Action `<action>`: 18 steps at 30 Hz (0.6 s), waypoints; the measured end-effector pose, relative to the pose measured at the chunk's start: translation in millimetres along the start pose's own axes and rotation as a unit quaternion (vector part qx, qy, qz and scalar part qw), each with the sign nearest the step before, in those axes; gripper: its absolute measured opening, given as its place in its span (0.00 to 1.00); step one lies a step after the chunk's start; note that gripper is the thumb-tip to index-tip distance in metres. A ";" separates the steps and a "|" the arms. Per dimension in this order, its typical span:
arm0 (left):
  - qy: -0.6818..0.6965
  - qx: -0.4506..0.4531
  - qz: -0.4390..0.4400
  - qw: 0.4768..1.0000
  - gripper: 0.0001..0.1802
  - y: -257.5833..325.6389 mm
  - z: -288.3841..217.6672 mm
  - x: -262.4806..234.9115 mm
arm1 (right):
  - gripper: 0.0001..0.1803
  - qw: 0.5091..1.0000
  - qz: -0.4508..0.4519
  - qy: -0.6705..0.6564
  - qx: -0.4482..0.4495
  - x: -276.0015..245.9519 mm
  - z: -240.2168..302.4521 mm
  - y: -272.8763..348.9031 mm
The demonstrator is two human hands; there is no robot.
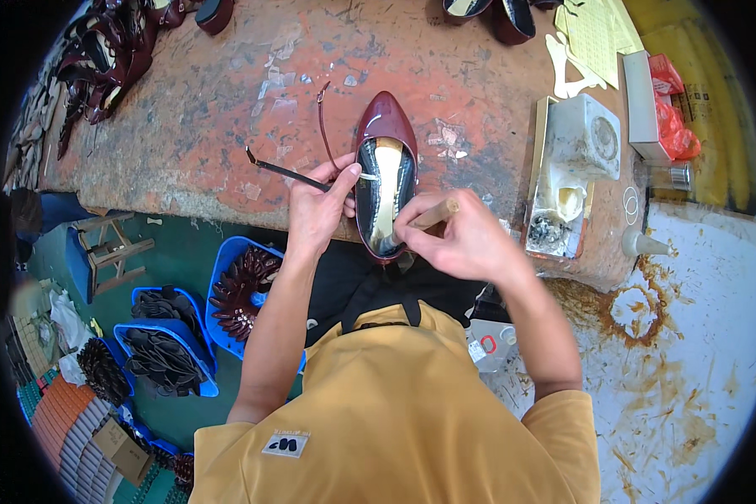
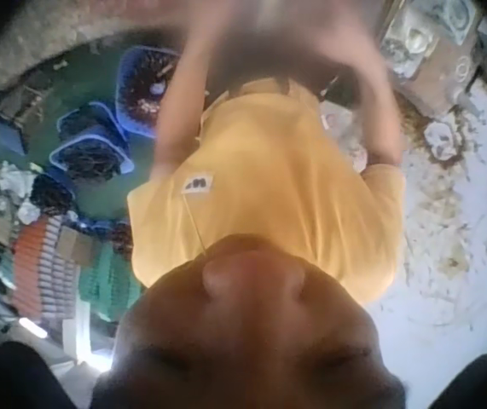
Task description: Applying glue to shoe components and assembling shoes in a manufacturing setting.
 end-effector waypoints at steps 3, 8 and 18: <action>-0.004 0.006 0.000 1.000 0.17 1.0 -0.8 0.3 | 0.04 0.986 0.070 0.102 -0.110 -7.5 33.2 -14.5; 0.005 0.003 0.003 1.000 0.17 -2.1 -0.9 7.9 | 0.14 0.900 -0.193 0.306 -0.242 -20.8 47.3 -12.0; -0.279 0.174 -0.017 0.944 0.12 5.2 -25.4 -1.7 | 0.04 0.853 -0.416 0.176 -0.263 -26.3 75.6 94.3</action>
Point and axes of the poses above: each hand's wrist, its own y-axis away from the middle knuckle, its own x-axis out of the palm, z = x × y, the point moved 10 cm from there along -y, towards the middle knuckle, and after that the axes turned 5 degrees about y, right-handed, at the moved point
